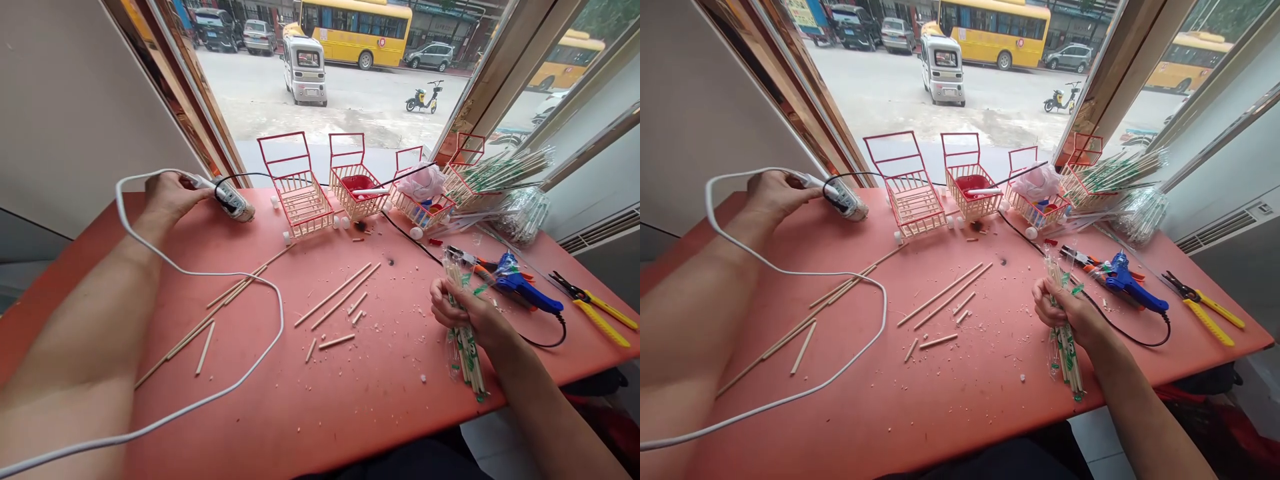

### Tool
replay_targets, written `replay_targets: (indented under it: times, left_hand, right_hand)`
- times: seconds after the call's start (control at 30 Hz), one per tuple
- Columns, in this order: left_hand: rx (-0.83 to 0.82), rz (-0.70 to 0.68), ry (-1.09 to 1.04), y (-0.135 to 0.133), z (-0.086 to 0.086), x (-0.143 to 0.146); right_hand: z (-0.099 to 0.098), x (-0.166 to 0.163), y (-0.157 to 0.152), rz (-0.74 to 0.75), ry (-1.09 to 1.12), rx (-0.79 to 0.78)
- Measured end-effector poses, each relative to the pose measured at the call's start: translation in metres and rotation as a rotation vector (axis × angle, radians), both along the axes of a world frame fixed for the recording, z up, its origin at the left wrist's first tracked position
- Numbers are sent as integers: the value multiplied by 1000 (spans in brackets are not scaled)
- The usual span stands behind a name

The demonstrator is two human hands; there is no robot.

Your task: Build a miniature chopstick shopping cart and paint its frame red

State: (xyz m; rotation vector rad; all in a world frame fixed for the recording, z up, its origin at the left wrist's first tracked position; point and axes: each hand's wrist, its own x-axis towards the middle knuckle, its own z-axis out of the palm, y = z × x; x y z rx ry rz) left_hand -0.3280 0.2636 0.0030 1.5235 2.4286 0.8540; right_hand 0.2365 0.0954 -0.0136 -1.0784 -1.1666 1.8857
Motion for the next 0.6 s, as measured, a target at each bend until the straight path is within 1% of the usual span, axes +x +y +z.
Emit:
replay_targets:
  times: [0.13, 0.27, 0.33, 0.47, 0.53, 0.6]
  left_hand:
    - [33, 98, -68, 0, -2, -1]
    - [28, 165, -102, 6, 7, 9]
    - [35, 177, -140, 10, 13, 14]
    - [38, 151, -158, 14, 19, 18]
    - [30, 128, -143, 16, 17, 17]
    - [15, 65, -86, 17, 12, 13]
  right_hand:
    - [-3, 1, 1, 17, 13, 15]
    - [-2, 1, 0, 18, 32, 26]
    - [-1, 0, -1, 18, 40, 33]
    - [1, -1, -2, 7, 32, 17]
    - [1, -2, -2, 3, 31, 15]
    - [1, -3, -2, 6, 41, 25]
